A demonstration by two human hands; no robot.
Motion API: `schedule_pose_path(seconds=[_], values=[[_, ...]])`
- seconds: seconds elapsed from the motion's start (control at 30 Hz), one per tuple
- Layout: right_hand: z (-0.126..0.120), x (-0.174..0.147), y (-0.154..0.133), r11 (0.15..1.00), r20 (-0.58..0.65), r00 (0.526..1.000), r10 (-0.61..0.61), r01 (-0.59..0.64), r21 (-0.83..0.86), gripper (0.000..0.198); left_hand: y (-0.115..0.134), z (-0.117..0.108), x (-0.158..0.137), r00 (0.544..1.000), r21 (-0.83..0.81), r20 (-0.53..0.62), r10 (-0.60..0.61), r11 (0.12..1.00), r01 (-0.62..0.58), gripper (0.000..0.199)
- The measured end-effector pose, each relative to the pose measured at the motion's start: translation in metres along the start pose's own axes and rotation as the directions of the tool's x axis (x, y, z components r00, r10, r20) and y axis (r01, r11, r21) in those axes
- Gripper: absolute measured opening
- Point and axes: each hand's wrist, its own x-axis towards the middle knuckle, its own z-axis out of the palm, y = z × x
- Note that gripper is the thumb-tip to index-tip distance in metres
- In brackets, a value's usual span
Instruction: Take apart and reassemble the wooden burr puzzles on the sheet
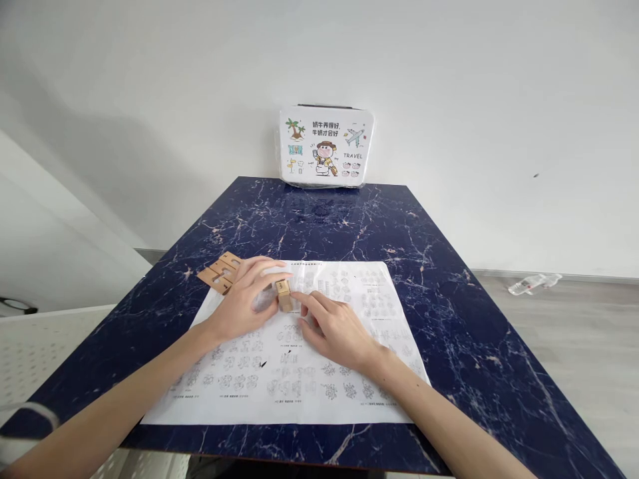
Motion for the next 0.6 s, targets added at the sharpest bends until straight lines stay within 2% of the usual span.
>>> schedule_pose_path(seconds=[0.1, 0.27, 0.47, 0.6], values=[[0.0001, 0.0002, -0.0004, 1.000, 0.006, 1.000, 0.011, -0.011, 0.004, 0.044, 0.0024, -0.0015, 0.0015, 0.999, -0.052, 0.025, 0.044, 0.998, -0.043, 0.044], [0.0008, 0.0000, -0.0008, 0.999, 0.018, 0.999, 0.041, -0.041, 0.013, 0.037, 0.0038, -0.0036, -0.0002, 0.997, -0.095, 0.063, 0.044, 0.995, -0.038, 0.050], [0.0036, -0.0015, -0.0013, 0.994, 0.033, 0.996, 0.087, -0.089, 0.063, 0.034, 0.0099, -0.0054, -0.0051, 0.988, -0.155, 0.119, 0.100, 0.985, -0.080, 0.040], [0.0061, -0.0020, 0.0002, 0.993, 0.018, 0.995, 0.098, -0.099, 0.066, 0.033, 0.0095, -0.0042, -0.0068, 0.982, -0.203, 0.169, 0.082, 0.978, -0.047, 0.035]])
